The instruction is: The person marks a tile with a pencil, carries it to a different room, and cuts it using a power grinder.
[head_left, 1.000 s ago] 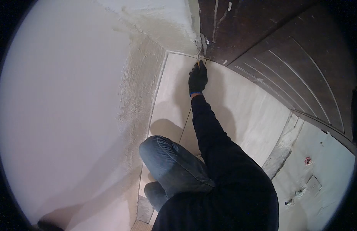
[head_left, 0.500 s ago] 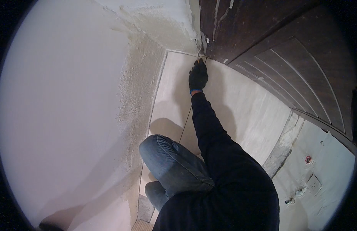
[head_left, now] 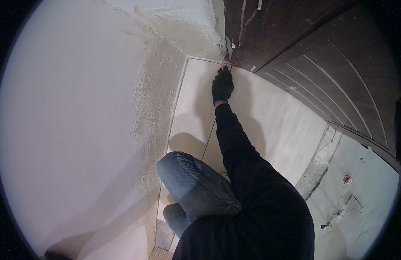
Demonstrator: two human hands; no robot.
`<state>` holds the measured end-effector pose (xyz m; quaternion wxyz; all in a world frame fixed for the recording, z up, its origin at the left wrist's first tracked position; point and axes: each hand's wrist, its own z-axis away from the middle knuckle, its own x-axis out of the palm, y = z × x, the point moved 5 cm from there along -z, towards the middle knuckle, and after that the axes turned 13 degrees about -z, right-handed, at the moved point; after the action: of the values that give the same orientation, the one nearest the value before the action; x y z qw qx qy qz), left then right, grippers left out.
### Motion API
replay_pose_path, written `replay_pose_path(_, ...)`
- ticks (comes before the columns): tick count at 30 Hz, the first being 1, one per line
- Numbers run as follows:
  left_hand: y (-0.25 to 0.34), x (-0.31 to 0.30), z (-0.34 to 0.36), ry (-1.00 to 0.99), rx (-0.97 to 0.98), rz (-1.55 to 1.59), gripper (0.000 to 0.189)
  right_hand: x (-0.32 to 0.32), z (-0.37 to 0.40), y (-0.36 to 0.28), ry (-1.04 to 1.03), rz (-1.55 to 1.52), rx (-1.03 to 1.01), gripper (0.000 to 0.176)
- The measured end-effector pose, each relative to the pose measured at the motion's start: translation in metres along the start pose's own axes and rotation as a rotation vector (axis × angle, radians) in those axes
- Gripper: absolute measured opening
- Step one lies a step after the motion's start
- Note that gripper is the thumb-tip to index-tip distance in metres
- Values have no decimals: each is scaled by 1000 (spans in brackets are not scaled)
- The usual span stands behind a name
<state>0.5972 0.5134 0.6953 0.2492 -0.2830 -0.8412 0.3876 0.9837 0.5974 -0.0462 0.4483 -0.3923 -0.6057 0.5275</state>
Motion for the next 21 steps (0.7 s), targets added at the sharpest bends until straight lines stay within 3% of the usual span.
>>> replay_pose_path(4,-2,0,-1,-2,2,-9,71,0,2,8,10,-20,40,37)
replay_pose_path(7,-1,0,-2,-6,11,-16,71,1,0,2,-6,141,16,37)
replay_pose_path(12,-2,0,-5,-25,41,-42,71,1,0,4,11,21,186,38)
replay_pose_path(19,-12,13,10,-29,17,-94,71,3,1,-4,26,6,130,35)
replay_pose_path(21,-14,16,12,-13,22,-99,71,4,-1,-11,4,134,40,32)
